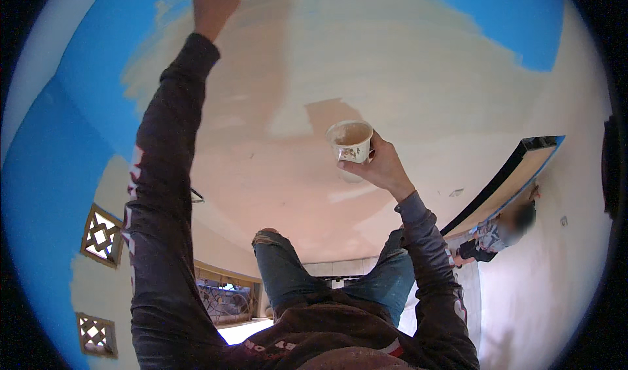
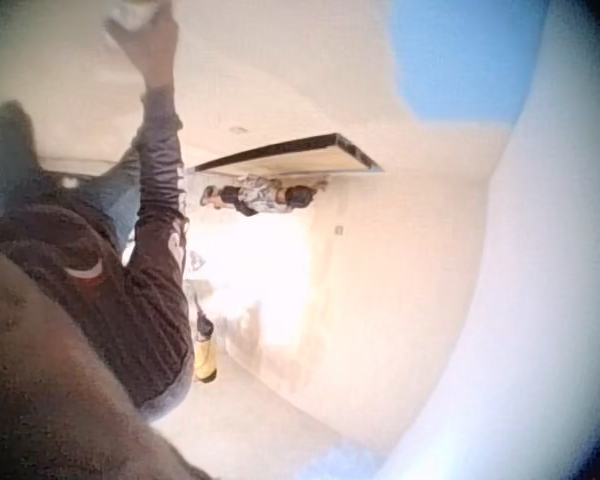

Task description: The person paints a ceiling using a small brush and a cup of paint. They repeatedly dip the brush into the cup and apply paint to the ceiling surface in a systematic manner.

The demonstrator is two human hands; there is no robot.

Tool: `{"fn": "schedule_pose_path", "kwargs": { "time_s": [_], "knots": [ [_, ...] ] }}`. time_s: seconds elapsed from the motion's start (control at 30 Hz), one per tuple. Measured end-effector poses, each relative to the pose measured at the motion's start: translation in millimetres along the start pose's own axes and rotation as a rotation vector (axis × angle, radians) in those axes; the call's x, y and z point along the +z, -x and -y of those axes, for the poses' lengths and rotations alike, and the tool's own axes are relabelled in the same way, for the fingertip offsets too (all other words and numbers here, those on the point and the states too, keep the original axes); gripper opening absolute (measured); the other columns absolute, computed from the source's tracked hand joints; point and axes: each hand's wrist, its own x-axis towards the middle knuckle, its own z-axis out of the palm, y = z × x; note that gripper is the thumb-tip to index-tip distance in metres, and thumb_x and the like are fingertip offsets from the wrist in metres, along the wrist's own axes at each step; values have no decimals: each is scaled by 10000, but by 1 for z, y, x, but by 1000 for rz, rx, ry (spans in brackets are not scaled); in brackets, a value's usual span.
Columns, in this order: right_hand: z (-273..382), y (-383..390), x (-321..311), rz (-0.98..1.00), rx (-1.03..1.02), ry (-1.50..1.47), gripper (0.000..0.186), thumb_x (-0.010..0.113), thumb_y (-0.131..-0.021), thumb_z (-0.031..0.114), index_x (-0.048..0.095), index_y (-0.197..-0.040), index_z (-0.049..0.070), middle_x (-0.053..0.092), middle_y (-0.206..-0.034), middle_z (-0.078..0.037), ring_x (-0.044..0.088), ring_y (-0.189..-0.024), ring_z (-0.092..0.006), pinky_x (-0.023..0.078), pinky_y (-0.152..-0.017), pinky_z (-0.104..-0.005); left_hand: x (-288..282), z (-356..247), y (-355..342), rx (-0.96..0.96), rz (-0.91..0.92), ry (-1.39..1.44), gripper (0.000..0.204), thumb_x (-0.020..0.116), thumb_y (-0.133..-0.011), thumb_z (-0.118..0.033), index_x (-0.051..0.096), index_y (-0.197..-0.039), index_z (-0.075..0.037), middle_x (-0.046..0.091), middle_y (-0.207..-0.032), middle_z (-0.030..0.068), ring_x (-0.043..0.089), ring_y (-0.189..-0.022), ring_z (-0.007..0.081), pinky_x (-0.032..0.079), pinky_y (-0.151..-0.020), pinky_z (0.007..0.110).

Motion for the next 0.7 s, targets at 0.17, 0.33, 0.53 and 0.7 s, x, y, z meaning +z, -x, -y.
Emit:
{"fn": "schedule_pose_path", "kwargs": {
  "time_s": [0.17,0.33,0.53,0.7],
  "knots": [
    [2,-3,4,6,-55,-35,814,885,-677,432,537,-1268,-6,704,-1110,-165,699,-1028,-287,564,-876,-383,-54,94,-2,-188,180,-200,608,616,-870,-637,761,-1010,-63,736,-910,181,711,-875,330,541,-799,412],
    [0,-1,-1,20,-32,-30,809,884,-685,414,534,-1283,-3,704,-1122,-161,700,-1029,-279,564,-881,-378,-97,114,8,-374,206,-195,616,651,-832,-646,768,-1026,-73,731,-939,189,701,-931,334,539,-840,412],
    [7,-2,0,27,-55,-99,794,900,-668,383,553,-1272,3,705,-1125,-151,703,-1022,-261,569,-864,-374,-122,155,21,-439,218,-234,597,661,-833,-631,771,-1011,-72,733,-922,188,704,-921,339,539,-848,413],
    [10,0,-4,34,-33,-63,771,901,-674,360,560,-1267,6,706,-1115,-143,707,-1003,-260,572,-838,-364,-132,175,36,-427,156,-304,569,658,-846,-617,774,-973,-74,736,-857,167,710,-837,339,543,-791,421]
  ]
}}
